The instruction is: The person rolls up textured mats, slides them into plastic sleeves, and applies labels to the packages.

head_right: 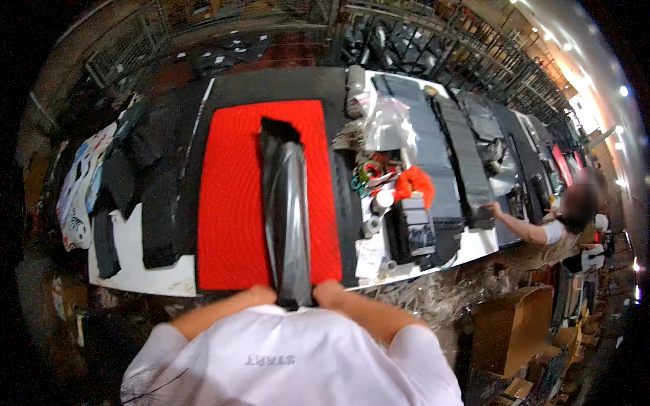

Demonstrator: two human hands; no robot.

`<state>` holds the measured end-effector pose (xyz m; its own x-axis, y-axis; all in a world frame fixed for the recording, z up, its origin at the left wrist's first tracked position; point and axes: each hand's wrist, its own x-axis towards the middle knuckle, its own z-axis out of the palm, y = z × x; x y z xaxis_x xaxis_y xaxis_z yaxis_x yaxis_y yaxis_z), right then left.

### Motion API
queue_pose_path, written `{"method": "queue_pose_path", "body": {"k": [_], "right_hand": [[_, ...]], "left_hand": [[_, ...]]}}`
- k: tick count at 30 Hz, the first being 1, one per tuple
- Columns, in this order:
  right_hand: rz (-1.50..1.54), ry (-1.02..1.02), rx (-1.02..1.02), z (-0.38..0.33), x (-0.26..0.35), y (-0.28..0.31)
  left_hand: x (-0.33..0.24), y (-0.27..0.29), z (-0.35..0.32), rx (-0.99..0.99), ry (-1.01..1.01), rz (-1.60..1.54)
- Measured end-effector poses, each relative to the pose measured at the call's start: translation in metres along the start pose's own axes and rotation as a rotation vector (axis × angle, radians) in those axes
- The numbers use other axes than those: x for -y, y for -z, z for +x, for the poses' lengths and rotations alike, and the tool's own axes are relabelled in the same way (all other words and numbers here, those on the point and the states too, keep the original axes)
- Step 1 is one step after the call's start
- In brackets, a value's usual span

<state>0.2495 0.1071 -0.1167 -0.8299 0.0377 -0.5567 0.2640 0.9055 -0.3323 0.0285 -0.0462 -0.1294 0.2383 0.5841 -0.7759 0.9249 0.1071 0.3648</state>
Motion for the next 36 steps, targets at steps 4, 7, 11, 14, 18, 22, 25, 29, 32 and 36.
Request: {"method": "queue_pose_path", "body": {"k": [4, 7, 11, 14, 18, 22, 25, 29, 32, 36], "right_hand": [[-0.136, -0.219, -0.061, 0.058, -0.034, 0.103], [0.05, -0.436, -0.515, 0.065, -0.047, 0.118], [0.074, -0.348, -0.369, 0.034, -0.021, 0.05], [0.267, -0.392, -0.696, 0.033, 0.001, 0.021], [1.04, -0.503, -0.717, 0.024, 0.015, -0.02], [0.969, -0.59, -0.717, 0.023, 0.005, -0.042], [0.541, -0.626, -0.873, 0.004, 0.027, -0.003], [0.597, -0.305, -0.882, 0.006, 0.051, 0.034], [0.676, -0.07, -0.631, 0.028, 0.068, 0.056], [0.539, 0.09, -0.531, 0.063, 0.085, 0.067]], "left_hand": [[0.041, 0.127, -0.005, -0.263, 0.163, 0.139], [0.055, 0.138, -0.009, -0.619, 0.216, -0.151], [0.046, 0.045, -0.007, -0.581, 0.191, -0.401], [0.066, -0.016, 0.008, -0.816, 0.018, -0.714], [0.063, -0.045, 0.019, -0.893, -0.029, -0.928], [0.062, -0.055, 0.023, -0.931, -0.082, -0.976], [0.046, -0.049, 0.003, -0.999, -0.171, -1.069], [0.039, -0.047, -0.01, -0.905, -0.095, -1.095], [0.041, -0.046, -0.014, -0.91, -0.116, -1.052], [0.041, -0.039, -0.016, -0.904, -0.207, -0.928]]}}
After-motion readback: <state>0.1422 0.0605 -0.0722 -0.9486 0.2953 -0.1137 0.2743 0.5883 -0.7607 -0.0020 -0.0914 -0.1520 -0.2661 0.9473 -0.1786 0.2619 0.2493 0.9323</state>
